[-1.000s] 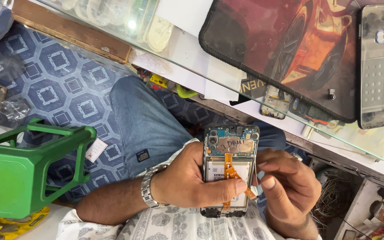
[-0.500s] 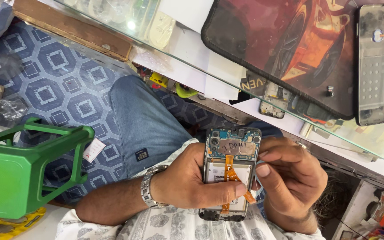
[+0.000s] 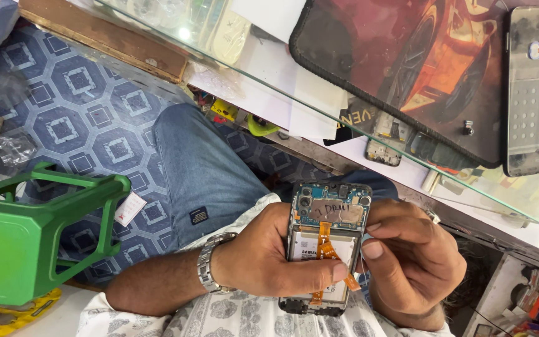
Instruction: The person disassembles a mobile phone at a workbench, peeling orange adhesive tape from the battery and working the battery out of the phone body. They then handle the display assembly, separate its layers, and pick small components from the counter.
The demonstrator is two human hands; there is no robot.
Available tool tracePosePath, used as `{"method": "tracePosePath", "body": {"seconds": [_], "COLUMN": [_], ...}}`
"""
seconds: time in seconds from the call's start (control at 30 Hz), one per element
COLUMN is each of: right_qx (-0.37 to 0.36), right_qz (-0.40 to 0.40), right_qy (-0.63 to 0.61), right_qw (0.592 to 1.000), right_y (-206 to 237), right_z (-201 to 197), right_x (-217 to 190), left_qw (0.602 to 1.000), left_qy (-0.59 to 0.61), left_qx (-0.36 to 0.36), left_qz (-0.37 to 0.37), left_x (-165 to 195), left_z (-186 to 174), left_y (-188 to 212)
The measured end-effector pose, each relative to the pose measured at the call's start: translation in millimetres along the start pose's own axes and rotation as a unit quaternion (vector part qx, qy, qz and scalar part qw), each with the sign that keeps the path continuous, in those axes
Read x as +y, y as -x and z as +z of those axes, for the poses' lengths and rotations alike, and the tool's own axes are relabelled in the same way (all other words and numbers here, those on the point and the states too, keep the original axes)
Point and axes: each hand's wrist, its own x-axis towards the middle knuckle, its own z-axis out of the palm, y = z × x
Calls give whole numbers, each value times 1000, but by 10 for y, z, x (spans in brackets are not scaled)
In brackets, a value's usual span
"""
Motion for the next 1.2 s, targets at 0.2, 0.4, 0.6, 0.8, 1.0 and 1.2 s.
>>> {"method": "tracePosePath", "body": {"seconds": [0.2,0.4,0.6,0.8,1.0,1.2], "right_qx": [-18,-20,-14,-3,11,-10], "right_qz": [-39,-45,-64,-213,-250,-239], "right_qy": [77,89,117,168,252,251], "right_qw": [996,995,991,963,935,938], "right_y": [-31,-19,-13,-163,-184,-141], "right_z": [-10,-19,-12,22,47,3], "right_x": [-21,-45,-61,29,145,146], "left_qw": [999,1000,1000,1000,999,998], "left_qy": [21,23,11,7,9,1], "left_qx": [-9,-7,-15,-22,-31,-66], "left_qz": [23,-10,25,-16,-11,-17], "left_x": [12,51,23,41,73,78], "left_z": [3,20,22,18,26,20], "left_y": [14,9,10,38,39,61]}}
